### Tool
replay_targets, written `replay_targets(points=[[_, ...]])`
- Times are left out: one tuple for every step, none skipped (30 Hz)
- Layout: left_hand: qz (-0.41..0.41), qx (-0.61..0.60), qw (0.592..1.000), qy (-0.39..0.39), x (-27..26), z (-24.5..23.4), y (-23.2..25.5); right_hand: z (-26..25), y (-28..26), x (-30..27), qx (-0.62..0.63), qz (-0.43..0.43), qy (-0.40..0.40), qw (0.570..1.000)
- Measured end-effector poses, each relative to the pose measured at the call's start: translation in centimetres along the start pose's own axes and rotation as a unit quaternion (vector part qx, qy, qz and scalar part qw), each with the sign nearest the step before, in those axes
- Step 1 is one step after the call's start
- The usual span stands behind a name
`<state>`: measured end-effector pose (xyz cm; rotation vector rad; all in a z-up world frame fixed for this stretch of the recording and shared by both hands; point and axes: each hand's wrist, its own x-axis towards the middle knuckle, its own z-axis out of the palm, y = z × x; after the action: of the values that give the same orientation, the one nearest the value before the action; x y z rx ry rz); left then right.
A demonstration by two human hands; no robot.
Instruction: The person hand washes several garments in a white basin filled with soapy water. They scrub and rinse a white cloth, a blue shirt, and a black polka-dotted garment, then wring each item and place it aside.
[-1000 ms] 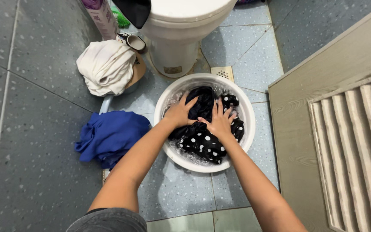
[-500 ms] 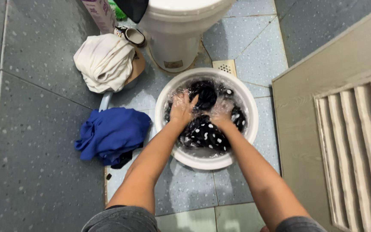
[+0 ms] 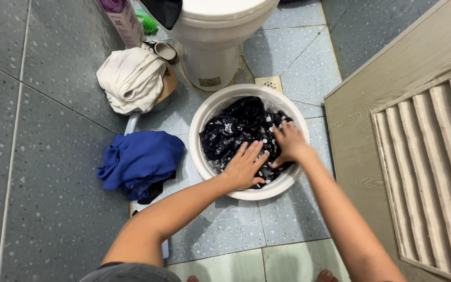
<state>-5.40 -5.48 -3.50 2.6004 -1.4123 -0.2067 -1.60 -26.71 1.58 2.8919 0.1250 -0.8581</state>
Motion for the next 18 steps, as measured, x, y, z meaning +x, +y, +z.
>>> replay_targets(points=[[0.003,0.022,1.0,-0.011,0.0,0.6,-0.2,1.7,-1.1,0.7,-0.011,0.003,0.007,1.0],[0.007,0.046,0.999,-0.023,0.1,1.2,-0.7,3.4,-1.9,1.7,-0.02,0.008,0.014,1.0],[0.011,0.07,0.997,-0.035,0.4,1.7,-1.1,5.2,-2.3,2.5,-0.035,0.014,0.041,0.998],[0.01,0.105,0.993,-0.045,0.6,2.4,-1.4,7.0,-2.7,3.3,-0.051,0.02,0.067,0.996],[0.01,0.139,0.989,-0.056,0.8,3.0,-1.7,8.5,-2.9,4.5,-0.066,0.027,0.092,0.993],[0.011,0.173,0.983,-0.066,1.1,3.7,-1.8,9.7,-3.0,5.9,-0.074,0.032,0.074,0.994],[0.01,0.199,0.976,-0.083,1.4,4.3,-1.7,10.6,-3.1,7.2,-0.082,0.038,0.056,0.994],[0.008,0.228,0.969,-0.097,1.9,4.7,-1.9,11.2,-3.0,8.4,-0.09,0.044,0.042,0.994],[0.006,0.256,0.96,-0.112,2.4,5.0,-2.1,11.9,-2.9,9.1,-0.081,0.046,0.083,0.992],[0.002,0.236,0.964,-0.124,2.8,5.3,-2.2,12.6,-2.9,9.5,-0.071,0.048,0.122,0.989],[-0.003,0.216,0.967,-0.136,3.2,5.6,-2.3,13.0,-2.8,9.7,-0.061,0.051,0.161,0.984],[-0.008,0.195,0.969,-0.148,3.5,5.8,-2.3,13.3,-2.7,9.8,-0.078,0.044,0.131,0.987],[0.006,0.206,0.959,-0.193,3.7,6.0,-2.4,13.6,-2.6,9.6,-0.094,0.038,0.101,0.99],[0.019,0.215,0.947,-0.239,3.6,6.2,-2.3,13.9,-2.8,9.1,-0.11,0.029,0.07,0.991],[0.033,0.224,0.932,-0.284,3.4,6.4,-2.1,14.1,-2.7,8.5,-0.082,0.017,0.119,0.989],[0.045,0.176,0.966,-0.183,3.4,6.4,-2.4,13.7,-2.5,8.3,-0.054,0.005,0.171,0.984],[0.055,0.127,0.987,-0.078,3.3,6.2,-2.6,13.1,-2.5,7.9,-0.025,-0.009,0.223,0.975],[0.063,0.077,0.995,0.029,3.3,5.7,-2.9,12.2,-2.3,7.6,0.076,0.004,0.189,0.979]])
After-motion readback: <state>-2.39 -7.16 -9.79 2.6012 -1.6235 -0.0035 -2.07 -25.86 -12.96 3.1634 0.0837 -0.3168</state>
